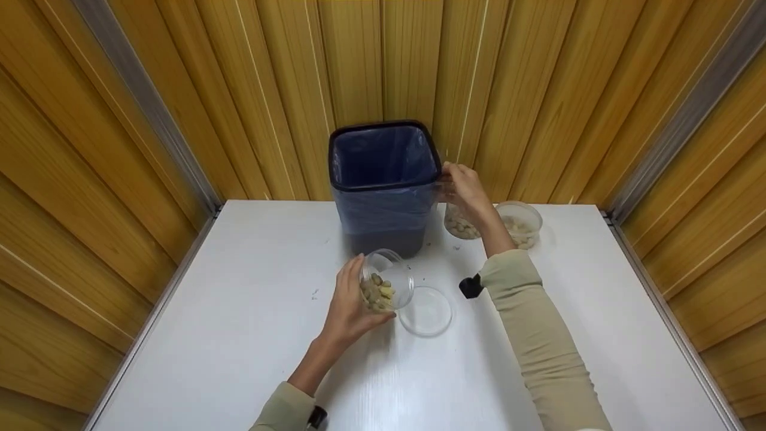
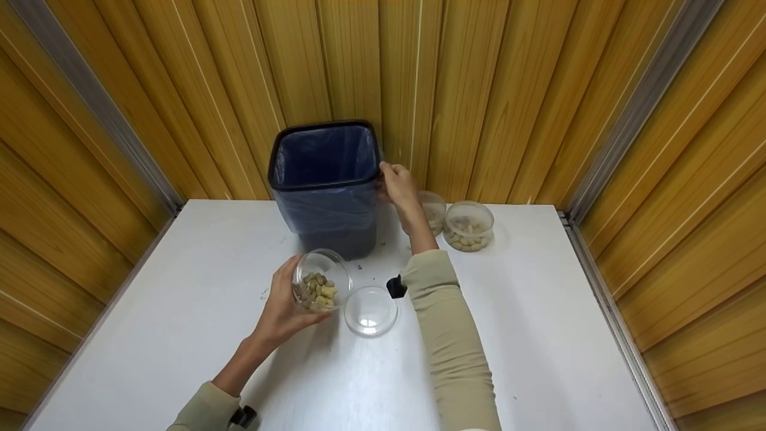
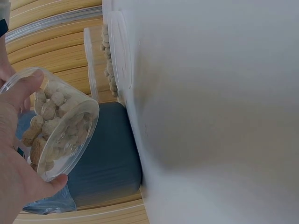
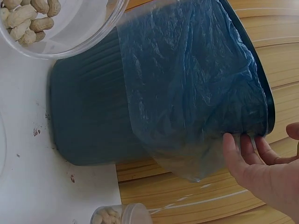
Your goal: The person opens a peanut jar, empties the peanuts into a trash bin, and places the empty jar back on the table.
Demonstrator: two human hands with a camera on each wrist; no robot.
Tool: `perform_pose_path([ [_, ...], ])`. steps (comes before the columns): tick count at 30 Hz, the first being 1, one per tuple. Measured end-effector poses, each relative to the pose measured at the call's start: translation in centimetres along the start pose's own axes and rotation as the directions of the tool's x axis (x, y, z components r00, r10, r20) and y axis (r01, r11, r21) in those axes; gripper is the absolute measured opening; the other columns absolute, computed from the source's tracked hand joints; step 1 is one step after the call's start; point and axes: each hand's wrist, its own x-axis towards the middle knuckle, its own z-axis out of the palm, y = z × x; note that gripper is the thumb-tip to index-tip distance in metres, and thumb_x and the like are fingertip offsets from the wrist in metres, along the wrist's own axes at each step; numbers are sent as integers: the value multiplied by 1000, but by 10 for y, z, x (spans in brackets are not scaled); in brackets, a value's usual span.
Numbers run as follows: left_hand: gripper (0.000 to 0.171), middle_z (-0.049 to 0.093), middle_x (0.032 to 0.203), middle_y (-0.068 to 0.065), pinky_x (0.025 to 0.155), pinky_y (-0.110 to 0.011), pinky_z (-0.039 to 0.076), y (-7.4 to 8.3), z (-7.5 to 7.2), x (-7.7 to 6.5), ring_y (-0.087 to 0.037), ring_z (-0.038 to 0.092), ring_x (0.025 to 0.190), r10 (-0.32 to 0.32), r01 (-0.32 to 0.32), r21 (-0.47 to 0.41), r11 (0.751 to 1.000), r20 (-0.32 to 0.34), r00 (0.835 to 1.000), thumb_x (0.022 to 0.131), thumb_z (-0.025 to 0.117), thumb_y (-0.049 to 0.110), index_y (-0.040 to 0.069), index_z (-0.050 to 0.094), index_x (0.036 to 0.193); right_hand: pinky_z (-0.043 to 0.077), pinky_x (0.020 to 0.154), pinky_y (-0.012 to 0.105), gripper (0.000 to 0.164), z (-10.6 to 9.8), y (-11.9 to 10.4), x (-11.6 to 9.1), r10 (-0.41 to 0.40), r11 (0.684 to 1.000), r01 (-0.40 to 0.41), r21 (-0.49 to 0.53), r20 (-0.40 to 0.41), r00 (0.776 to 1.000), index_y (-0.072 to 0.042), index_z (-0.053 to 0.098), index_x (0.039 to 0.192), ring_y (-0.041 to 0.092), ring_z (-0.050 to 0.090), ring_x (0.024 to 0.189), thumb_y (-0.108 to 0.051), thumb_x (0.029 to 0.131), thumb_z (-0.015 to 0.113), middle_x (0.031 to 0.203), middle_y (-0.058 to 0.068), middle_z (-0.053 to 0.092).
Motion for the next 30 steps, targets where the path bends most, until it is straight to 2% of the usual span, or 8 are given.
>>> perform_pose_path([
  [4,129,36,155,-19,118,-47,34,0,1,-1,-33,34,146,6,-6,1,1000,-12,1000,56,102,32,-1,28,156,51,101,49,40,3,1,1,40,999,-40,2,17,999,5,50,130,26,65,97,-27,111,38,105,9,61],
  [7,129,37,155,-20,118,-48,34,0,1,-1,-34,35,145,6,-6,2,1000,-22,1000,54,102,30,-3,29,155,47,107,51,47,2,2,2,60,998,-60,-12,33,998,8,41,141,32,64,109,-28,111,39,119,16,58],
  [9,129,37,155,-20,118,-49,35,0,0,-1,-34,35,145,2,-2,1,1000,-22,1000,54,102,30,-3,29,155,46,107,52,48,2,4,3,63,998,-62,-17,34,997,8,39,142,37,63,113,-27,110,41,125,22,56],
  [16,128,36,155,-19,118,-49,35,0,-6,2,-34,34,145,4,-4,10,1000,-9,1000,55,102,30,-3,29,154,47,106,53,35,3,5,3,46,999,-46,0,3,999,3,44,131,43,61,119,-23,108,45,132,29,53],
  [21,129,36,155,-20,118,-50,34,0,-15,5,-34,34,145,22,-22,26,999,-8,1000,54,102,29,-3,29,154,47,107,52,40,5,5,4,70,997,-70,20,-8,997,5,43,135,45,56,127,-24,108,47,141,32,50],
  [25,130,36,156,-20,118,-50,33,-1,-24,9,-35,34,145,25,-25,49,998,13,1000,54,102,30,-1,27,156,46,107,53,38,5,5,4,65,997,-65,34,-21,998,3,44,132,44,55,128,-25,107,48,137,30,52],
  [30,129,37,153,-21,117,-50,35,-2,-34,12,-36,35,144,36,-40,94,995,42,998,54,102,31,-1,28,155,46,107,54,28,6,5,2,56,995,-56,82,-2,998,-2,45,116,43,55,127,-26,105,55,126,21,52],
])
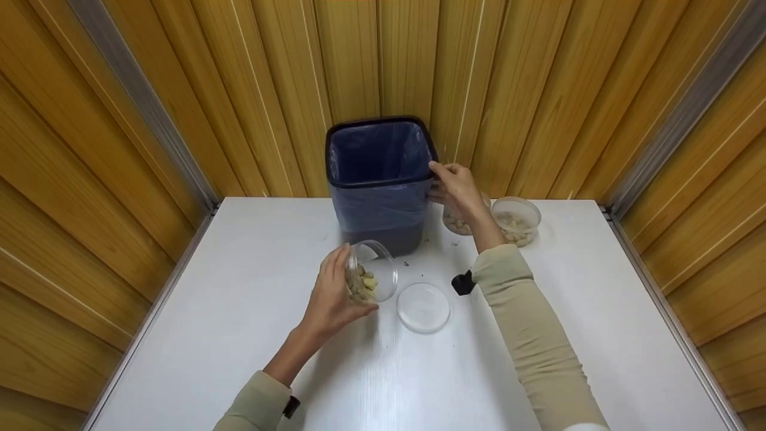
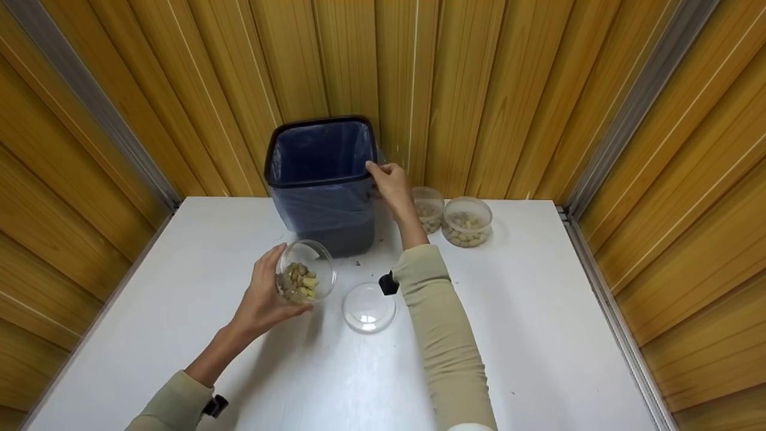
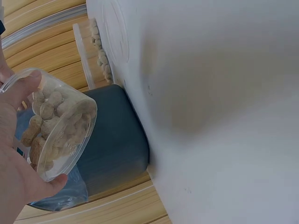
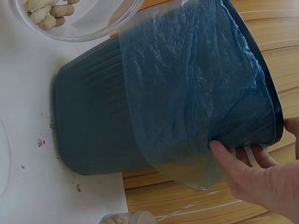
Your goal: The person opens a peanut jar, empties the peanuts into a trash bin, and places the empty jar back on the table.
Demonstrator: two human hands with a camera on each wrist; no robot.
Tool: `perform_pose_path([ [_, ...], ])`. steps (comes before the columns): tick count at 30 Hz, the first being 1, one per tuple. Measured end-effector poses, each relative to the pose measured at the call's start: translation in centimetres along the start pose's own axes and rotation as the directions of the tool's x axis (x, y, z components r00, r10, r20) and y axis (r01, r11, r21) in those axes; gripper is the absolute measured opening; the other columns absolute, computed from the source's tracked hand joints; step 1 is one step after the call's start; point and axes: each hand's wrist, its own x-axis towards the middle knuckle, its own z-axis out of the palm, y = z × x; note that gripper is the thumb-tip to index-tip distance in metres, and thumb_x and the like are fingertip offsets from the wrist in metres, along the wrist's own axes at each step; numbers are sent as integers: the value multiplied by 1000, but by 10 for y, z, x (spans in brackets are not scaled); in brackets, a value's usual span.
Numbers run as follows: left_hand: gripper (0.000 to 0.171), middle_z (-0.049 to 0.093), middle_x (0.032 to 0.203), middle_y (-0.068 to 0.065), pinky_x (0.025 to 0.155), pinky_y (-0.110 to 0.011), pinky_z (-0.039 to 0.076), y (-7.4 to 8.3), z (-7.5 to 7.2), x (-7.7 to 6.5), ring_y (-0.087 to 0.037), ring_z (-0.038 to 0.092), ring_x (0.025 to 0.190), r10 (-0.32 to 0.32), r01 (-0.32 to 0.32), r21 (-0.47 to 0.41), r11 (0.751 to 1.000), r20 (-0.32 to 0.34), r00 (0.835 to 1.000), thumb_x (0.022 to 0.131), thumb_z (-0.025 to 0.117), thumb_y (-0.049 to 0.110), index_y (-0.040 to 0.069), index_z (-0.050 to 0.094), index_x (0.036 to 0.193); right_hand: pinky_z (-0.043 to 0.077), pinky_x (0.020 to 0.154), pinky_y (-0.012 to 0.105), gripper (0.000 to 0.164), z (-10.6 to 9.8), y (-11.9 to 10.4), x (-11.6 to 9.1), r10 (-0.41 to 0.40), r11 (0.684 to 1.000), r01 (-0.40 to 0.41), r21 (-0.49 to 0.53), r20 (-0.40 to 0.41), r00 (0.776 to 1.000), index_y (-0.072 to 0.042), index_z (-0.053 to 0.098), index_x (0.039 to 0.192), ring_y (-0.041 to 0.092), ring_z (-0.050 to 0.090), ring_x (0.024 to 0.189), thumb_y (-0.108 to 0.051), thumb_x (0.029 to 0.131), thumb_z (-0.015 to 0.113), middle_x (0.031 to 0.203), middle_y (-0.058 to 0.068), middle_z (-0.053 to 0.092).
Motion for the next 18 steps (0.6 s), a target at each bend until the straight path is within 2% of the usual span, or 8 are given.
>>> perform_pose_path([
  [6,127,39,152,-21,117,-50,36,0,-17,12,-37,36,143,59,-58,35,998,-17,998,54,102,31,-1,31,154,46,106,54,23,2,2,-1,8,1000,-8,-1,-21,1000,-4,45,113,37,58,118,-23,104,55,117,15,47],
  [11,128,38,153,-22,117,-50,35,3,-47,31,-37,35,143,77,-76,35,996,-39,996,54,102,31,-1,30,154,49,104,53,24,5,2,-1,23,1000,-23,-8,-42,999,-4,45,113,33,61,109,-24,104,55,116,16,49],
  [18,126,36,155,-20,116,-50,37,3,-90,61,-34,34,144,98,-98,35,995,-4,995,58,100,34,1,28,155,48,106,51,30,9,1,-1,31,999,-33,-20,-75,997,-1,44,120,41,57,124,-25,105,54,130,25,49],
])
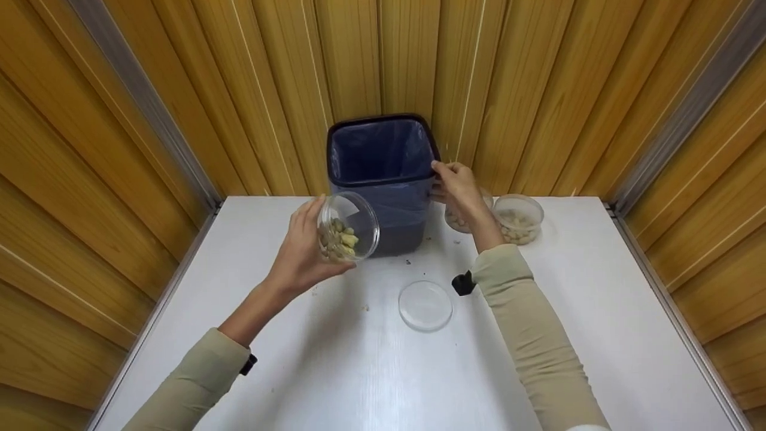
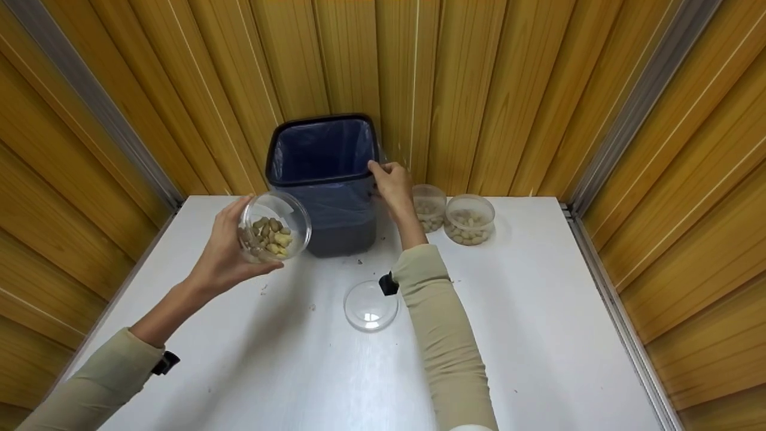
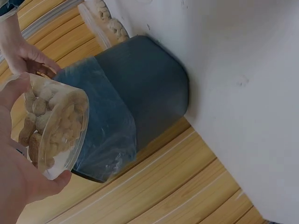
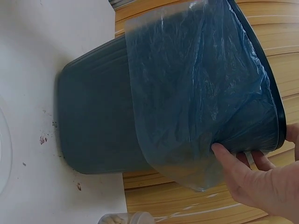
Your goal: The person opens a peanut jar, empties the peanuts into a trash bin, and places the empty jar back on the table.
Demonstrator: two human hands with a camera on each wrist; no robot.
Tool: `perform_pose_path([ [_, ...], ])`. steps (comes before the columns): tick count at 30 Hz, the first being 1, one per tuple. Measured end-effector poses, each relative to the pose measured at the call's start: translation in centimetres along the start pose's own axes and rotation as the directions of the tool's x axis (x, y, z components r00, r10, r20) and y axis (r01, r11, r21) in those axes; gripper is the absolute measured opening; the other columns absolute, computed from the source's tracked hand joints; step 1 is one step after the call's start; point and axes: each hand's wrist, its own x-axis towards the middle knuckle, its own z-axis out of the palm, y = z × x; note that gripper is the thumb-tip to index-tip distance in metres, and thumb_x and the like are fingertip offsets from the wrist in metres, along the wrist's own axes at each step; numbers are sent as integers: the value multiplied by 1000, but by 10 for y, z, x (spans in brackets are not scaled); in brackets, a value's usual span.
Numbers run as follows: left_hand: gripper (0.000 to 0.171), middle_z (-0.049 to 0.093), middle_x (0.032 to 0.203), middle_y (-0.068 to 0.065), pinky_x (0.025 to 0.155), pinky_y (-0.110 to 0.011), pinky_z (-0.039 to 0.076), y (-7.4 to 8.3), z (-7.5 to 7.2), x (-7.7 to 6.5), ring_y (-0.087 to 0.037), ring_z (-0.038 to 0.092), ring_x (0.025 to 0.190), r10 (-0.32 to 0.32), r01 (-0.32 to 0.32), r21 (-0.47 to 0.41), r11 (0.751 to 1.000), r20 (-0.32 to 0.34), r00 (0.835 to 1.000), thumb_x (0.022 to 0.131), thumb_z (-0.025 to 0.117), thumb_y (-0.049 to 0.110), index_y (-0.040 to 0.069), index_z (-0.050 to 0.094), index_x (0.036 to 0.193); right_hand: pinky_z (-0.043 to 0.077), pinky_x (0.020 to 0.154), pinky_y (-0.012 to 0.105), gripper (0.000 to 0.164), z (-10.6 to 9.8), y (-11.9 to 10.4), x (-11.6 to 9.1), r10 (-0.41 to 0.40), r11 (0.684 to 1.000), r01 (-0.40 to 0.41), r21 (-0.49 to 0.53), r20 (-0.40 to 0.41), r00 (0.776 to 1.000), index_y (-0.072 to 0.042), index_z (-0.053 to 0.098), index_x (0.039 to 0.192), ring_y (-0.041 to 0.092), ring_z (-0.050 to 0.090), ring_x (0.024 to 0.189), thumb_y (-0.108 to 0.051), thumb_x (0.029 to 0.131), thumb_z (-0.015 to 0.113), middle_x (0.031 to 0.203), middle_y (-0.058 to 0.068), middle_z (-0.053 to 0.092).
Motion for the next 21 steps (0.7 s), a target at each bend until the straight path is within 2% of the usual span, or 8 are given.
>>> perform_pose_path([
  [4,126,34,156,-19,114,-53,39,0,-21,18,-33,32,144,39,-39,-3,999,7,999,60,99,37,3,26,157,48,106,49,34,2,-1,-2,12,1000,-12,-12,-14,1000,1,43,125,39,56,128,-25,105,54,135,26,49],
  [10,123,35,155,-22,114,-54,37,-3,-44,51,-33,32,143,51,-52,-38,998,-34,998,61,99,35,5,27,156,48,106,47,33,5,-2,-6,8,999,-9,-31,-36,999,-1,45,121,36,59,121,-28,105,54,121,19,51],
  [12,121,36,154,-21,112,-53,38,-4,-51,63,-32,34,141,9,-12,-62,998,-39,999,60,99,33,4,29,155,48,107,47,34,6,-2,-7,12,1000,-12,-17,-29,1000,0,44,123,36,59,122,-28,105,54,121,19,52],
  [14,119,41,150,-21,110,-50,41,-2,-56,76,-31,40,136,-79,74,-126,989,-36,996,60,99,31,3,31,154,47,108,48,37,8,-6,-11,27,1000,-27,-8,-22,999,2,43,127,37,58,124,-26,105,53,124,21,51],
  [17,119,46,145,-20,107,-46,44,2,-62,99,-30,45,129,-218,212,-200,957,-6,976,60,100,30,0,33,153,47,108,49,43,8,-5,-13,35,999,-35,-18,-29,999,4,41,133,36,58,120,-26,105,53,125,21,49],
  [19,120,45,146,-19,109,-45,43,3,-66,117,-30,44,131,-244,247,-155,957,39,969,60,100,31,0,31,153,47,108,49,44,8,-4,-13,30,999,-31,-30,-37,999,4,41,134,34,57,117,-26,105,53,123,20,49],
  [20,120,43,148,-20,111,-46,41,3,-68,126,-32,42,134,-228,234,-90,968,68,971,61,99,31,1,30,154,47,107,49,44,7,-2,-12,24,999,-26,-36,-40,999,4,42,134,33,57,116,-28,105,53,122,19,49],
  [21,120,41,150,-20,112,-49,39,2,-69,134,-34,39,137,-189,190,-3,982,98,977,61,99,32,1,29,155,48,107,49,44,7,1,-10,18,999,-20,-42,-46,999,3,43,133,33,57,115,-29,105,54,121,18,49],
])
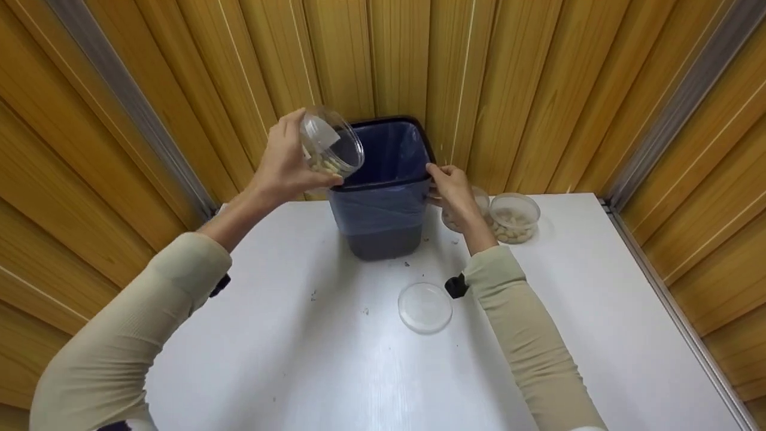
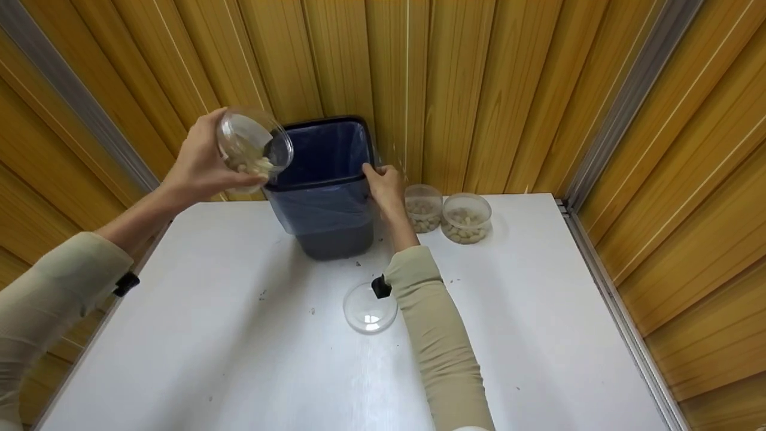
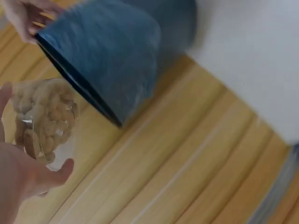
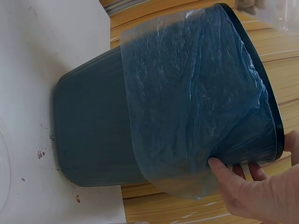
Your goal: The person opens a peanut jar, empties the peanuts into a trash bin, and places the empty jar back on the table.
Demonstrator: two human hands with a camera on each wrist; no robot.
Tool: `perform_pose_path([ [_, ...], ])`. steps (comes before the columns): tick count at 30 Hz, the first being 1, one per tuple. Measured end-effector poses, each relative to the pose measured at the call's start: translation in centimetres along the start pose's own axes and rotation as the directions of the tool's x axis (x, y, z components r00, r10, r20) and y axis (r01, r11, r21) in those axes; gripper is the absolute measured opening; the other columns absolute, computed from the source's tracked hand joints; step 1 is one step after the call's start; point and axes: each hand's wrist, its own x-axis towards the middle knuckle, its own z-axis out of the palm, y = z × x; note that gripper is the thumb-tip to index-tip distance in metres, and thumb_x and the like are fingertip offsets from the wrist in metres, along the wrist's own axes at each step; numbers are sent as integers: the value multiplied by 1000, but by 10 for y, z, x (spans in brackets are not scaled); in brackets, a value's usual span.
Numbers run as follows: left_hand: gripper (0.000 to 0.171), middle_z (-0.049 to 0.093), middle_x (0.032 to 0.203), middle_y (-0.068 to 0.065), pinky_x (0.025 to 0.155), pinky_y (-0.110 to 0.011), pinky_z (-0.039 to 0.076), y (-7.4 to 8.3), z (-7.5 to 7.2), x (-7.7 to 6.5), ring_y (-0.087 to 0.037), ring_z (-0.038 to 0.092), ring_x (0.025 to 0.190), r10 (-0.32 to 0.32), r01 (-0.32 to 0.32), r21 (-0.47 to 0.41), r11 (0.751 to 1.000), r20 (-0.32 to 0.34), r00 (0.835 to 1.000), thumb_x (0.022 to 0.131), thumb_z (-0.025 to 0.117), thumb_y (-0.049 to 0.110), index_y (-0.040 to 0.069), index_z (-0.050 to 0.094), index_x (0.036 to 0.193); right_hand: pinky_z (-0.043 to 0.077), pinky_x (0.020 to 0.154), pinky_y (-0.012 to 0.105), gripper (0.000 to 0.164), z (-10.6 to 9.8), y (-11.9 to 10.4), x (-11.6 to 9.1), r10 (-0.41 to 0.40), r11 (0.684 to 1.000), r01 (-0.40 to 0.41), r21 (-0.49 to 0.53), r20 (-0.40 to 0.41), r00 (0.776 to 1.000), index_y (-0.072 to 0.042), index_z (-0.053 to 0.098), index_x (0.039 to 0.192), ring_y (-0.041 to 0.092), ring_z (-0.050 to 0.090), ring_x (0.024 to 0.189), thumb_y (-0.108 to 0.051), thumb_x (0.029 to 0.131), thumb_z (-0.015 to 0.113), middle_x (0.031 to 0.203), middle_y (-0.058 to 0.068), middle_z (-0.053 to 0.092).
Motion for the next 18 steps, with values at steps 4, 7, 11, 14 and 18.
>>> perform_pose_path([
  [4,121,33,157,-21,113,-59,37,2,-7,29,-40,28,145,150,-177,309,934,108,983,65,95,36,0,26,156,48,106,49,43,1,1,0,-6,1000,6,-1,-12,1000,3,45,131,36,57,118,-29,105,55,121,18,51],
  [7,122,31,158,-23,111,-62,38,1,-7,43,-42,27,146,163,-205,383,901,139,977,66,94,40,-1,23,157,48,106,49,43,3,1,1,-9,1000,8,-1,-17,1000,3,45,131,36,58,119,-30,105,55,122,19,51],
  [11,123,29,159,-23,115,-59,35,0,-4,56,-41,26,147,82,-124,330,936,138,987,67,94,41,0,21,157,49,105,48,45,4,0,3,-9,1000,9,4,-21,1000,4,45,133,35,58,121,-30,105,55,126,19,50],
  [14,125,28,160,-23,116,-57,33,-2,0,61,-41,25,147,45,-90,304,949,150,988,67,94,41,0,20,158,49,105,48,45,4,-1,3,-9,1000,9,15,-31,999,4,44,133,35,58,121,-29,105,55,125,19,50],
  [18,126,27,161,-23,114,-60,36,-3,4,64,-42,24,148,80,-148,407,901,181,980,69,92,44,-1,17,159,48,106,49,44,3,0,4,1,1000,-1,27,-25,1000,3,44,133,32,59,113,-29,104,56,119,15,51],
])
